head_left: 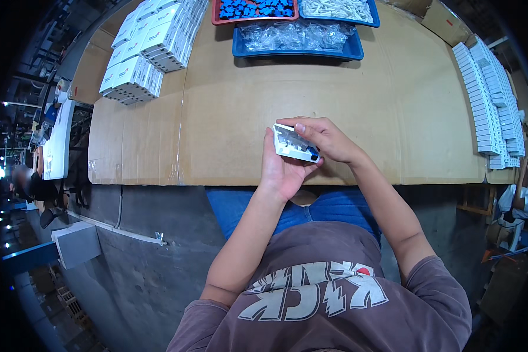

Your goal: Assemble product pieces from individual sorting trays, fit components into placeholders, and fold cardboard boxes to complete final packaged goods.

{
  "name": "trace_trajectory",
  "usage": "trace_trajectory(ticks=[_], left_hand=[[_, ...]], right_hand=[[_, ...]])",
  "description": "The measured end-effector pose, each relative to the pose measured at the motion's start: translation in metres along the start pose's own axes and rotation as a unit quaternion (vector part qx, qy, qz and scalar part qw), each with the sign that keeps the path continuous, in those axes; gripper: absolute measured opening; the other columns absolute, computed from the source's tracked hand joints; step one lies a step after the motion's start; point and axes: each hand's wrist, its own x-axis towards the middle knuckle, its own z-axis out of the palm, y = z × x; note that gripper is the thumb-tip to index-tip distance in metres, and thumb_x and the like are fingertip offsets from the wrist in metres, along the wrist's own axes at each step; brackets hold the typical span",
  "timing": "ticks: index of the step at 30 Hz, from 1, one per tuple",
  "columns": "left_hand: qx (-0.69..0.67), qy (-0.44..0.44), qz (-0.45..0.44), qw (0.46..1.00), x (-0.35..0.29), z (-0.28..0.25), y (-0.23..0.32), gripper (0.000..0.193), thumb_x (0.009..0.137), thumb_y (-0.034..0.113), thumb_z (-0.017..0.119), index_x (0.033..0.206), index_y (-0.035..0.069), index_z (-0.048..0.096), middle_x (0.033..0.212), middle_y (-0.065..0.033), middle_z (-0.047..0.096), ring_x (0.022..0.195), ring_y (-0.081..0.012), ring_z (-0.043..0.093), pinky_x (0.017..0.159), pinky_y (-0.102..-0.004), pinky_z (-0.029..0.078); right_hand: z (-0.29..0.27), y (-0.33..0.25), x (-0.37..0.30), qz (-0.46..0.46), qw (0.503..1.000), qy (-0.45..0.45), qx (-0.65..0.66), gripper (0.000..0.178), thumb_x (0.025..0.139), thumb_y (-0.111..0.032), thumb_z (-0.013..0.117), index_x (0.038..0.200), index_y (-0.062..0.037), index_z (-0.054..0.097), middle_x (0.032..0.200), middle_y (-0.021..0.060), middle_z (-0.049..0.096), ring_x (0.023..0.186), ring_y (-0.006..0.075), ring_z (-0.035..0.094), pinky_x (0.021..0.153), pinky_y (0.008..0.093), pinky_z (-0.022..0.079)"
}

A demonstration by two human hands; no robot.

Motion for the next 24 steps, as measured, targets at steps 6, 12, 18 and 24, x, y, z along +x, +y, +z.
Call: trace_trajectory(ticks=[6, 12, 18, 24], left_hand=[[-0.013, 0.005, -0.002, 1.000, 0.0003, 0.0017, -0.0026, 0.063, 0.109, 0.062, 0.029, 0.146, 0.015, 0.049, 0.142, -0.0123, 0.056, 0.127, -0.0310, 0.058, 0.102, -0.0544, 0.052], [-0.023, -0.006, 0.006, 1.000, 0.0019, -0.0018, -0.0047, 0.064, 0.109, 0.062, 0.031, 0.148, 0.015, 0.048, 0.144, -0.0124, 0.056, 0.132, -0.0308, 0.057, 0.106, -0.0554, 0.050], [-0.026, -0.001, -0.016, 1.000, 0.0010, -0.0033, -0.0032, 0.064, 0.108, 0.064, 0.035, 0.147, 0.015, 0.050, 0.143, -0.0117, 0.057, 0.130, -0.0293, 0.058, 0.107, -0.0540, 0.049], [-0.019, 0.006, -0.030, 0.999, 0.0034, -0.0057, -0.0038, 0.065, 0.108, 0.064, 0.035, 0.148, 0.015, 0.048, 0.144, -0.0126, 0.057, 0.129, -0.0299, 0.058, 0.106, -0.0545, 0.050]], right_hand=[[-0.0002, -0.0044, -0.0039, 0.014, 1.000, 0.009, 0.016, 0.053, 0.111, -0.044, 0.050, 0.142, -0.0029, 0.064, 0.127, 0.0117, 0.071, 0.118, 0.0187, 0.064, 0.105, 0.0352, 0.050], [0.0053, -0.0023, -0.0051, 0.010, 0.999, 0.018, -0.036, 0.050, 0.111, -0.041, 0.051, 0.142, -0.0051, 0.065, 0.129, 0.0110, 0.070, 0.120, 0.0193, 0.064, 0.106, 0.0352, 0.049], [0.0055, -0.0044, -0.0047, -0.002, 0.998, 0.022, -0.063, 0.048, 0.111, -0.040, 0.053, 0.139, -0.0044, 0.068, 0.128, 0.0114, 0.071, 0.117, 0.0190, 0.064, 0.104, 0.0353, 0.050], [0.0039, -0.0054, -0.0048, 0.025, 0.998, 0.021, -0.061, 0.045, 0.110, -0.037, 0.055, 0.135, -0.0028, 0.070, 0.124, 0.0116, 0.073, 0.113, 0.0182, 0.065, 0.102, 0.0341, 0.051]])
